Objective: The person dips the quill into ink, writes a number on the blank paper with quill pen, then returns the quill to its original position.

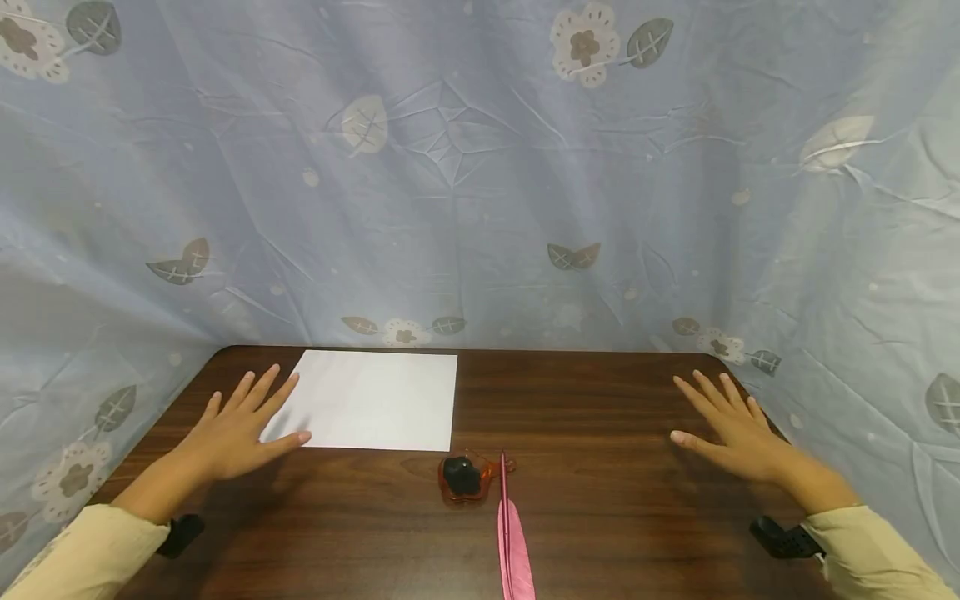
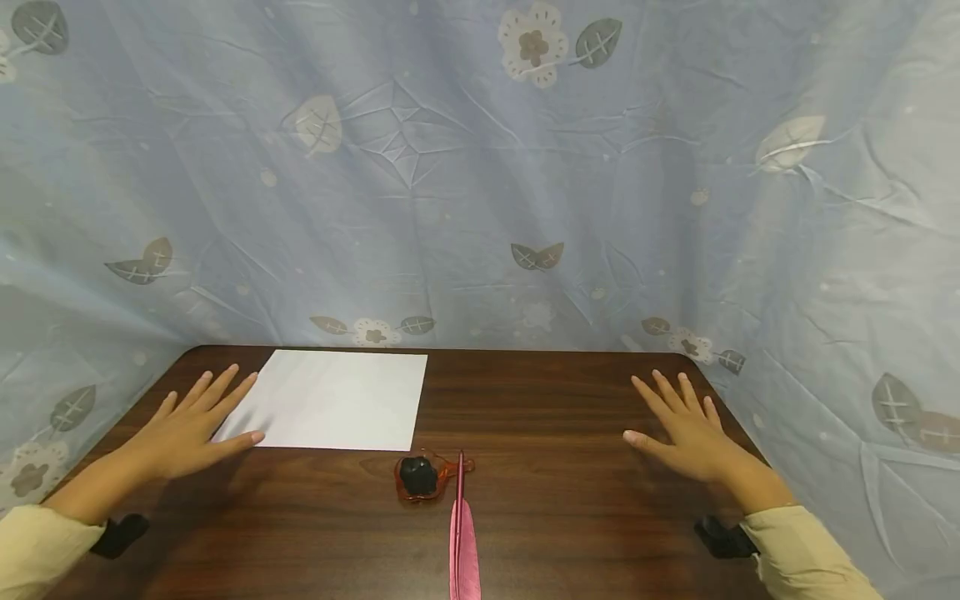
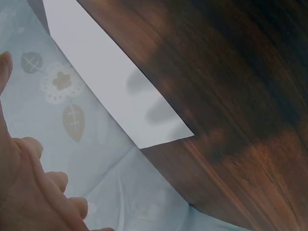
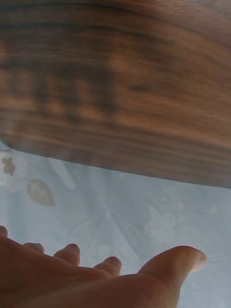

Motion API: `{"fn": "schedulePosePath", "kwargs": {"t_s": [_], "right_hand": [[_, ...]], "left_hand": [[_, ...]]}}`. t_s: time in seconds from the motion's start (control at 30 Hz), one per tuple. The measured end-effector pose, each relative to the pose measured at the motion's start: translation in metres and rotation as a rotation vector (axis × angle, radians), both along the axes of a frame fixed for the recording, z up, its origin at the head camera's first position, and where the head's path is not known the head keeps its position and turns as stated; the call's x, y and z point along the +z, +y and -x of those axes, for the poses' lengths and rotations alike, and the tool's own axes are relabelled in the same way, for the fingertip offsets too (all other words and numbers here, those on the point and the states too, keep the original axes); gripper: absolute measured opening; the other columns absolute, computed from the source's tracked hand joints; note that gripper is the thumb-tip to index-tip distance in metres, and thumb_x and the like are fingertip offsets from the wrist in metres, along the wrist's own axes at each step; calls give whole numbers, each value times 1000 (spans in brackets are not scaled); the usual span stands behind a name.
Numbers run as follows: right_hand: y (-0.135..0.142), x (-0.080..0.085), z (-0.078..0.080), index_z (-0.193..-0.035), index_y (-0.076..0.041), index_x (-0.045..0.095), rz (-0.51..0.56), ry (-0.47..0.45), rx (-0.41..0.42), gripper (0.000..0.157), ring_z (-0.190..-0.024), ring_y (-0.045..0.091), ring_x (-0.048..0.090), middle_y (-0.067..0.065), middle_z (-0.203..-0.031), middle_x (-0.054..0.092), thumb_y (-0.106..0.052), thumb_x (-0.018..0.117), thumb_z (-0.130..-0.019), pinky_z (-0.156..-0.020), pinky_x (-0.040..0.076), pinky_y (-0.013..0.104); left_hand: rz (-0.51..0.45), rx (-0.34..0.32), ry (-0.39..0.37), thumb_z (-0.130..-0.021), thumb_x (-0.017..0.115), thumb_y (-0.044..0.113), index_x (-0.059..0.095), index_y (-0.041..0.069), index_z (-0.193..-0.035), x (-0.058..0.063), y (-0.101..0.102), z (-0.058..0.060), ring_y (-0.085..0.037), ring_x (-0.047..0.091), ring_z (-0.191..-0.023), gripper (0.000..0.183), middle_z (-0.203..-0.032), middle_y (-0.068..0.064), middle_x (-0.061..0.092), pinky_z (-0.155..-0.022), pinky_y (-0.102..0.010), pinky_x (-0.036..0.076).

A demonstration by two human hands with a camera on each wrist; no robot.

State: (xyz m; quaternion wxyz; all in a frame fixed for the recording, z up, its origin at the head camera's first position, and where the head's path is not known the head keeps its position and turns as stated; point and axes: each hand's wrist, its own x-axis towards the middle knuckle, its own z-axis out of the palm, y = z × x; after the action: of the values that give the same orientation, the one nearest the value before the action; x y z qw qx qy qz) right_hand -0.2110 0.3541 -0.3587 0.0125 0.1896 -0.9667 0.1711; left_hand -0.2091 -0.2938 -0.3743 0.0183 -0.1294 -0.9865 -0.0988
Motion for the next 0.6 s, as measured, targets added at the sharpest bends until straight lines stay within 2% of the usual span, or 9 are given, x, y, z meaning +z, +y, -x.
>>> {"fn": "schedulePosePath", "kwargs": {"t_s": [0.17,0.27,0.43,0.6], "right_hand": [[-13,-7,-2,-156,-22,10,85,-23,59,82,-140,52,-14,26,-158,2,-37,61,-93,-98,-8,77],[-23,-12,-1,-155,-19,15,124,-31,103,80,-139,55,-10,27,-157,5,-35,63,-93,-97,-2,79],[-41,-23,-2,-155,-26,17,153,-56,137,78,-141,53,-5,21,-159,8,-38,62,-92,-95,10,80],[-59,-33,-7,-155,-26,16,183,-94,166,76,-142,51,-2,17,-160,10,-40,60,-94,-96,12,79]], "left_hand": [[-16,-6,-5,-88,50,66,4,23,-156,-3,-2,9,-49,3,-143,93,-160,-19,1,-103,-74,2],[-35,-10,-5,-88,51,64,4,18,-156,-6,-3,15,-48,3,-143,95,-159,-21,2,-104,-73,4],[-70,-22,-28,-89,52,62,2,10,-155,-11,-7,26,-49,1,-142,98,-158,-25,0,-105,-72,5],[-110,-42,-63,-90,54,59,2,6,-154,-16,-9,34,-51,0,-142,98,-157,-28,-1,-105,-71,5]]}}
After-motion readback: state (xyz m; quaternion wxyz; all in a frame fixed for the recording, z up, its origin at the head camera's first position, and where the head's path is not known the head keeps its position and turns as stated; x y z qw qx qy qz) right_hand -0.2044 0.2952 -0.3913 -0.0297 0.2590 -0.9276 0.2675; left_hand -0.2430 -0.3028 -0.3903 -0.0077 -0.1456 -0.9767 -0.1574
